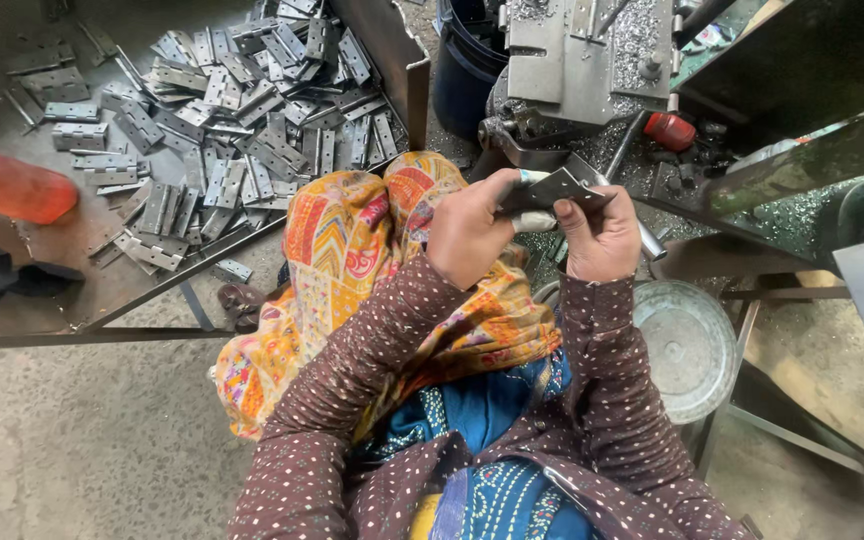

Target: The person sits on the floor and repeatedly picks up small metal pieces from a tray. They place each piece into a drill press, operate the lever to drill it, and then drop the finished piece into a pile.

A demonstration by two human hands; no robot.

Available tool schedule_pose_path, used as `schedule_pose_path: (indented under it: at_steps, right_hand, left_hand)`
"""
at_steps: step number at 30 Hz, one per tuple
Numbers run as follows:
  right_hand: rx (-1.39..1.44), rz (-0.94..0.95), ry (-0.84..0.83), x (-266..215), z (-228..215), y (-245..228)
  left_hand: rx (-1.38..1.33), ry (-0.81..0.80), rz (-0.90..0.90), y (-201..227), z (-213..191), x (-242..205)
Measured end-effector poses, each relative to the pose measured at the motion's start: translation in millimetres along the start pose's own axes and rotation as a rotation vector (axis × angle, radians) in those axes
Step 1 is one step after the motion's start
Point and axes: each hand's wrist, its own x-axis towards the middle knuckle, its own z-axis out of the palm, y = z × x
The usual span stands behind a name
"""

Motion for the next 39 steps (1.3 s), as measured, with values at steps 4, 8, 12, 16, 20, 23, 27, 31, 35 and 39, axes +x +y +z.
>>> schedule_pose_path:
  at_steps: [4, 8, 12, 16, 20, 23, 27, 31, 35, 39]
  right_hand:
    - [-0.075, -0.039, -0.025, 3, 3, -1]
    - [-0.099, -0.083, -0.022, 8, 7, -6]
    - [-0.160, -0.181, 0.004, 12, 19, -14]
    - [-0.315, -0.269, 0.094, 17, 31, -20]
    - [-0.428, -0.312, 0.134, 21, 36, -18]
    - [-0.247, -0.260, 0.106, 28, 33, -10]
    - [0.042, -0.076, 0.136, 36, 18, -1]
    - [0.005, -0.071, -0.022, 38, -9, -2]
    - [-0.798, -0.162, 0.129, 38, -57, -12]
    - [-1.434, -0.104, -0.043, 41, -82, -3]
  left_hand:
    - [0.258, 0.081, 0.129, 7, -3, -2]
    - [0.470, 0.164, 0.260, 12, -3, -3]
    - [0.522, 0.221, 0.317, 16, -2, -2]
    - [0.539, 0.257, 0.316, 17, 2, 2]
    - [0.559, 0.314, 0.323, 11, 5, 5]
    - [0.517, 0.335, 0.263, 2, 8, 8]
    - [-0.672, 0.107, 0.051, -13, 21, 12]
    - [-0.629, 0.178, 0.030, -32, 34, 25]
    - [0.252, 0.294, 0.253, -58, 41, 63]
    - [0.929, 0.107, 0.422, -86, 73, 120]
